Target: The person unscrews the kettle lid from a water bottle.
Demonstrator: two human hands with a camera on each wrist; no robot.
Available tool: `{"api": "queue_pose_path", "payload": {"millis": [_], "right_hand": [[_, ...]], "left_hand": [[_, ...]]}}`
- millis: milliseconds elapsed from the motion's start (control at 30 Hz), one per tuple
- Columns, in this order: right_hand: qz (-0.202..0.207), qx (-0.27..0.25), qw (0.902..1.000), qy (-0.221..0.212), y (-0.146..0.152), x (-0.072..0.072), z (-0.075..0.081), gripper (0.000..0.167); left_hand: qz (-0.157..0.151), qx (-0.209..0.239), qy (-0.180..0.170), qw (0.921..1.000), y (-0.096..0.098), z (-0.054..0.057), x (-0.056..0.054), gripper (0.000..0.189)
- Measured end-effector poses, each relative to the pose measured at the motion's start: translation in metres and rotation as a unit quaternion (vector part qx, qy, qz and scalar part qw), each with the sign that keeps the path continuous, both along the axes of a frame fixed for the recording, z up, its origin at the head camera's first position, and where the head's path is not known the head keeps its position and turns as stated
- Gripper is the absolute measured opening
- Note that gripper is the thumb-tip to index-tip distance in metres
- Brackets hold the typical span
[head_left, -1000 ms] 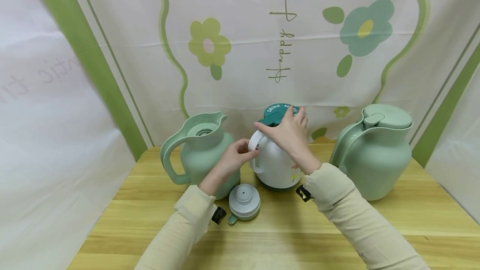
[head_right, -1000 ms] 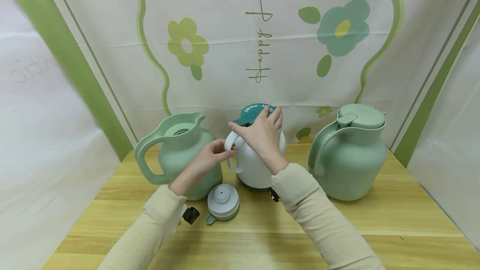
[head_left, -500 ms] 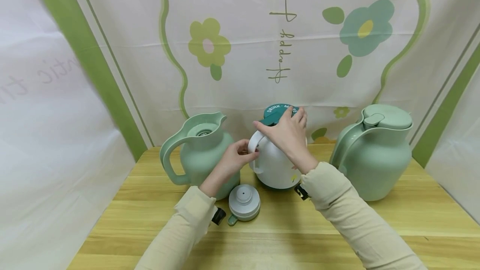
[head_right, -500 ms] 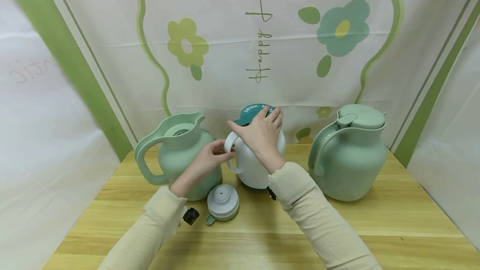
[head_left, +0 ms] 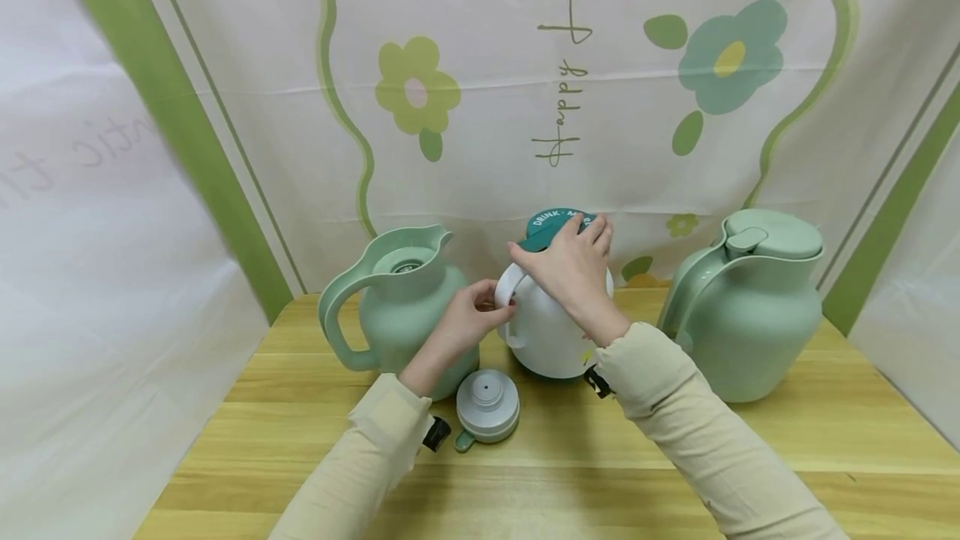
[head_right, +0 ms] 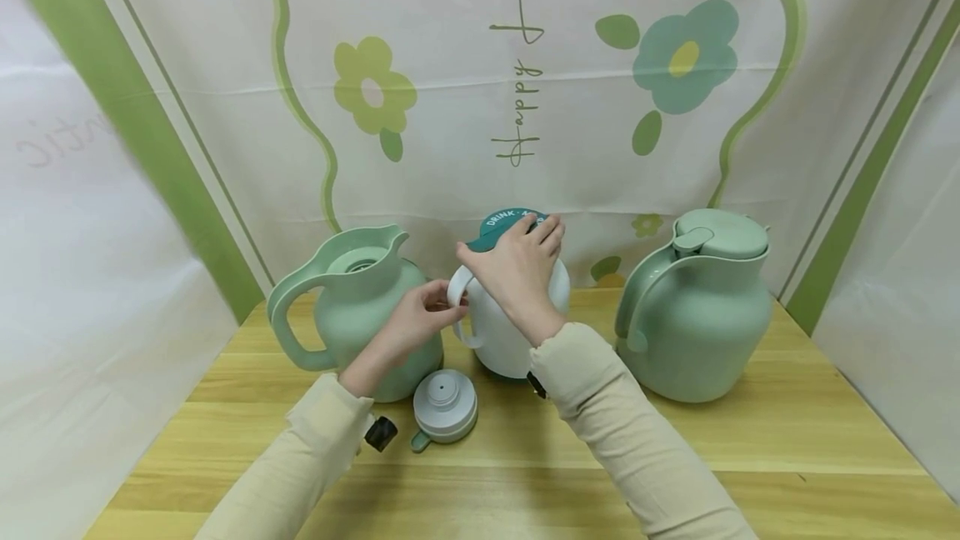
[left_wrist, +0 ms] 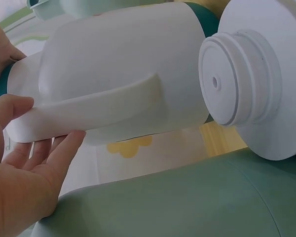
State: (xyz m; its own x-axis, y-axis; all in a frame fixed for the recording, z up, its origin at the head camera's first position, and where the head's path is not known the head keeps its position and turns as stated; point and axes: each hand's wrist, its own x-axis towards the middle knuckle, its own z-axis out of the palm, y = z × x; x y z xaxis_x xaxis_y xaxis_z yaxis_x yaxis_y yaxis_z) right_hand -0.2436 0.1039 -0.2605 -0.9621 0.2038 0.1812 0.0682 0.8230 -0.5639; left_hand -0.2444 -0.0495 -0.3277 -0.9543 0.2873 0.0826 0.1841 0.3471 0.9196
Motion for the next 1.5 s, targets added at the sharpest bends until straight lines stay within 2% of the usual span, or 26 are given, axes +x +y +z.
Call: {"api": "queue_pose_path", "payload": {"millis": [367, 633, 867, 1167, 1367, 1500], "right_hand": [[0.003, 0.019, 0.9997, 0.017, 0.0010, 0.0003, -0.0029, 0.117], [0.006, 0.019, 0.9997, 0.014, -0.0022, -0.0015, -0.0012, 0.107], [-0.002, 0.039, 0.9991, 0.016, -0.0073, -0.0018, -0.0012, 0.101], [-0.007, 0.054, 0.9978, 0.038, -0.0050, -0.0007, -0.0027, 0.113], [-0.010, 0.054, 0.9980, 0.032, -0.0066, -0.0032, -0.0036, 0.104], [-0.016, 0.056, 0.9977, 0.034, -0.0081, -0.0048, -0.0030, 0.100]], "left_hand": [[0.010, -0.007, 0.010, 0.9999, 0.0003, -0.0002, -0.0013, 0.025], [0.009, -0.020, 0.017, 0.9996, 0.0004, 0.0021, -0.0005, 0.022], [0.001, -0.011, 0.026, 0.9996, 0.0016, 0.0031, -0.0002, 0.022], [0.017, -0.020, 0.048, 0.9985, 0.0028, 0.0015, -0.0014, 0.020], [0.026, -0.036, 0.071, 0.9965, 0.0043, 0.0013, 0.0012, 0.020], [0.024, -0.041, 0.073, 0.9962, 0.0052, 0.0009, 0.0020, 0.020]]}}
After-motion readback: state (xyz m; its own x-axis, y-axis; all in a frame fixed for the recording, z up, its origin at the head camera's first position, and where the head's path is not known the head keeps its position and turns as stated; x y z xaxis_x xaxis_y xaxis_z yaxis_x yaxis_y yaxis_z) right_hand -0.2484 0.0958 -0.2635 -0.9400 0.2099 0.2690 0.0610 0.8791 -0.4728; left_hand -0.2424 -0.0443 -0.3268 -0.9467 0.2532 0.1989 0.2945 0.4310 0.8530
